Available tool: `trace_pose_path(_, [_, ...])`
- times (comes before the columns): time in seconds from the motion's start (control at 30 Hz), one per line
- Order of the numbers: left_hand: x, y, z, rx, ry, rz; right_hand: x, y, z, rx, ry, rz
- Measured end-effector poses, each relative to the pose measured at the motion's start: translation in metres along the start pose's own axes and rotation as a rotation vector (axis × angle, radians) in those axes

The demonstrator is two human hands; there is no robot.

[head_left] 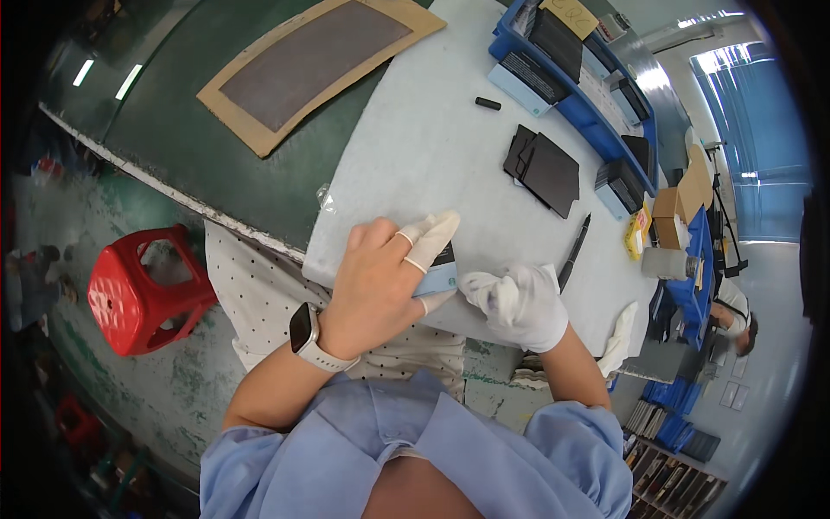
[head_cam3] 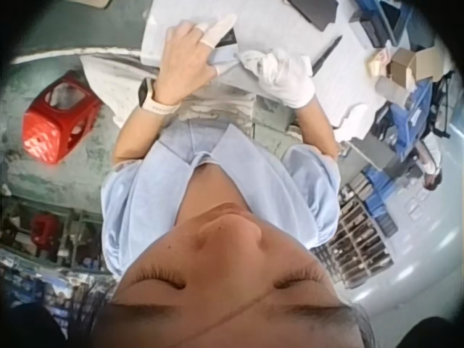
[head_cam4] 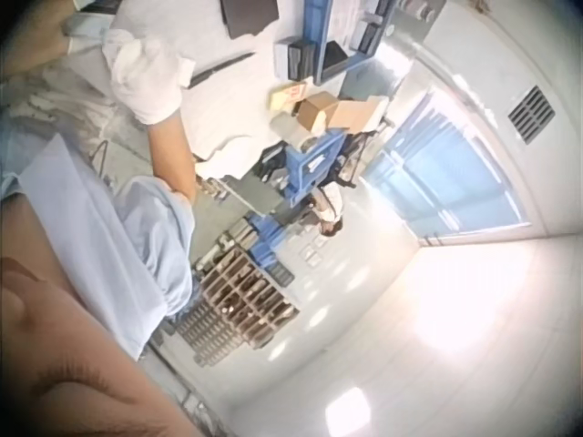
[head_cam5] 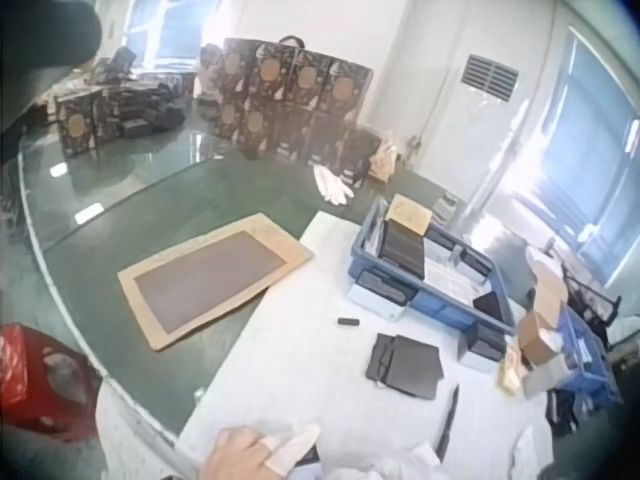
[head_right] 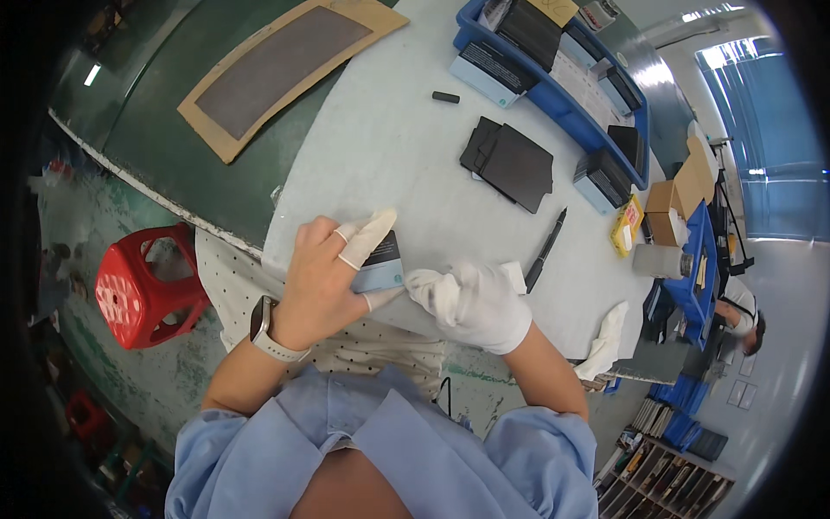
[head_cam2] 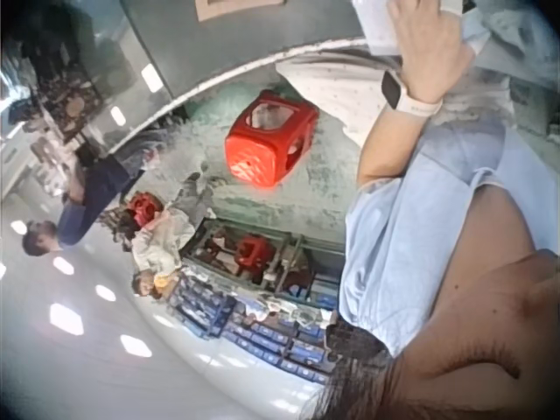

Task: The person wipes the surface of small black rectangular electronic devices with a white cloth. They handle the devices one by one, turning them over to clean different sides. The person also uses a black marker to write on the surface of the devices. The cleaned and marked items are placed into a blue plastic bin.

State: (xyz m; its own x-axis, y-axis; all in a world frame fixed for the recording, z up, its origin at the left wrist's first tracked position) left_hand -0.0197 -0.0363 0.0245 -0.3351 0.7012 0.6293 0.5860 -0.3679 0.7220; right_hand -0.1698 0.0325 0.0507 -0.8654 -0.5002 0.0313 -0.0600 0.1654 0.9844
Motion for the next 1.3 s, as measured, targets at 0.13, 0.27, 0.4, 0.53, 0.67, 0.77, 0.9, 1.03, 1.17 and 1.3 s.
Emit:
trace_pose_path(0.13, [0.0, -0.001, -0.001, 0.007, -0.01, 0.002, 0.008, -0.008, 0.024, 0.012, -0.057, -0.08])
trace_pose_path(0.27, [-0.001, -0.003, -0.001, -0.019, -0.002, 0.01, 0.0, -0.008, 0.01, -0.038, -0.043, 0.013])
trace_pose_path(0.4, [-0.001, -0.002, -0.001, -0.025, 0.001, 0.002, -0.002, -0.005, 0.002, 0.005, -0.006, -0.124])
trace_pose_path(0.53, [-0.001, -0.001, -0.001, -0.016, -0.007, -0.012, 0.008, 0.0, 0.012, 0.054, -0.031, -0.219])
trace_pose_path(0.67, [-0.002, -0.004, 0.0, -0.009, -0.003, 0.008, 0.002, -0.006, 0.016, -0.022, -0.043, -0.023])
trace_pose_path(0.77, [-0.002, -0.003, 0.0, -0.006, -0.008, 0.015, -0.003, -0.014, 0.009, -0.047, -0.042, -0.05])
trace_pose_path(0.9, [-0.001, -0.002, 0.0, -0.002, -0.014, -0.003, 0.004, 0.0, 0.009, 0.034, -0.029, -0.169])
trace_pose_path(1.03, [-0.003, -0.005, 0.0, 0.028, 0.018, -0.012, 0.004, -0.008, 0.016, -0.012, -0.048, 0.061])
trace_pose_path(1.17, [-0.001, -0.003, -0.001, -0.001, -0.007, 0.0, -0.004, -0.012, 0.001, -0.004, -0.025, -0.058])
trace_pose_path(1.3, [-0.002, -0.002, 0.0, -0.002, -0.01, -0.007, 0.004, -0.009, 0.012, -0.018, -0.091, -0.041])
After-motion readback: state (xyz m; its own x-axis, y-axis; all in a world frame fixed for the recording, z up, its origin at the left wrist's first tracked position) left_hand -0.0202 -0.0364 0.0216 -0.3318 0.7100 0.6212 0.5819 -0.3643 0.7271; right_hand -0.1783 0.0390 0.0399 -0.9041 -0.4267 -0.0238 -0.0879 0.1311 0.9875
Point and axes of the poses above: each hand's wrist, its own z-axis away from the middle knuckle, its own y-axis out of the back of the hand, x = y × z, the point moved 5 cm from there along -z, towards the middle knuckle, and after that the axes turned 12 degrees about -x, right-handed, at the moved point
